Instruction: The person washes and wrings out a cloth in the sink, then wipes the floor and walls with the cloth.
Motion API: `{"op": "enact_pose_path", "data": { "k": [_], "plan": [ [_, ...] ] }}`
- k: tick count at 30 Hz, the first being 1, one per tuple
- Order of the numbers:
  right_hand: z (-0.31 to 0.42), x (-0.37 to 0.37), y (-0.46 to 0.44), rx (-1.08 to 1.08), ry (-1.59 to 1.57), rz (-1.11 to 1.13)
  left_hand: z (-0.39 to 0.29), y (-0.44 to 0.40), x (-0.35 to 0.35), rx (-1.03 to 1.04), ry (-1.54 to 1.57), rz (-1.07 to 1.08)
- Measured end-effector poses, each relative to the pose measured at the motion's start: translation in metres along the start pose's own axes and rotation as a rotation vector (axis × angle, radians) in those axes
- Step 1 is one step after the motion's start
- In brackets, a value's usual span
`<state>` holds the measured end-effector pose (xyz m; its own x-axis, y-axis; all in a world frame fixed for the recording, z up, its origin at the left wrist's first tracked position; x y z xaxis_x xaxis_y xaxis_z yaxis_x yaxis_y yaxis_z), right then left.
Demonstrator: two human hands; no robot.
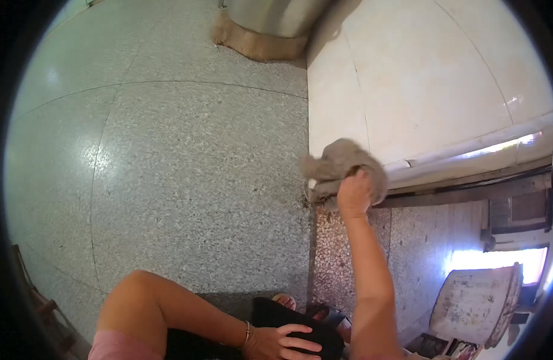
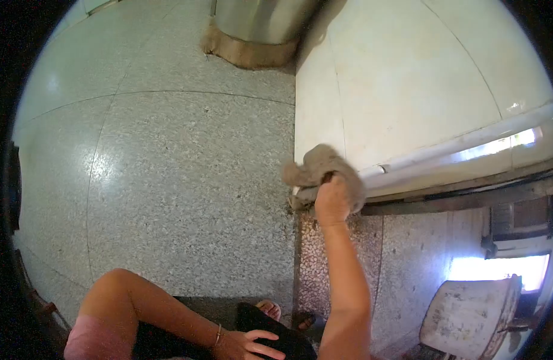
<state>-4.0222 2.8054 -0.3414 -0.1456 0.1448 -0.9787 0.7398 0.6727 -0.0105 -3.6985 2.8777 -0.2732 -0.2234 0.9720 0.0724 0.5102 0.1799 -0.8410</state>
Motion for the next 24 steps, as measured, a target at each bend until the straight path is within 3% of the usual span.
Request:
{"op": "enact_pose_path", "data": {
  "k": [2, 3, 5, 6, 8, 12, 14, 16, 18, 20, 21, 24],
  "plan": [
    [-0.001, 0.062, 0.01, -0.173, -0.503, -0.145, -0.001, 0.001, 0.001, 0.002, -0.013, 0.012],
    [0.012, 0.061, 0.012, -0.18, -0.51, -0.147, -0.003, 0.002, 0.002, -0.001, -0.021, 0.022],
    [0.047, 0.062, 0.017, -0.108, -0.148, 0.042, -0.005, 0.006, 0.002, -0.001, -0.036, 0.03],
    [0.054, 0.077, 0.019, -0.123, -0.156, 0.034, -0.006, 0.007, 0.001, -0.002, -0.039, 0.037],
    [0.058, 0.124, 0.034, -0.333, -0.087, 0.2, -0.01, 0.007, -0.002, 0.0, -0.113, -0.001],
    [0.05, 0.109, 0.037, -0.356, -0.058, 0.085, -0.009, 0.009, -0.002, 0.058, -0.189, -0.034],
    [0.036, 0.08, 0.036, -0.452, -0.03, -0.315, -0.007, 0.009, -0.005, 0.03, -0.155, 0.036],
    [0.025, 0.028, 0.035, -0.336, -0.064, -0.191, -0.005, 0.012, 0.004, 0.051, -0.148, -0.035],
    [0.011, 0.028, 0.032, -0.375, -0.07, -0.226, -0.002, 0.01, 0.004, 0.047, -0.115, -0.055],
    [0.009, 0.032, 0.027, -0.371, -0.116, -0.121, 0.002, 0.01, 0.003, 0.011, -0.064, -0.054],
    [0.015, 0.037, 0.022, -0.33, -0.095, 0.008, 0.004, 0.009, 0.001, 0.011, -0.059, -0.055],
    [0.033, 0.12, 0.018, -0.504, -0.075, -0.065, 0.006, 0.009, -0.011, -0.006, -0.036, 0.013]
  ]
}}
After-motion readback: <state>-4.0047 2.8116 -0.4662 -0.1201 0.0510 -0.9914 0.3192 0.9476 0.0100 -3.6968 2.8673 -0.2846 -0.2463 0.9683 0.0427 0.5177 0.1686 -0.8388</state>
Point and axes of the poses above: each hand's wrist, its own y-axis away from the middle knuckle, its own x-axis out of the palm, z = x × y, the point moved 2 cm from there along -y, towards the middle knuckle, and after that the axes turned 10 degrees about -z, right-handed, at the moved point
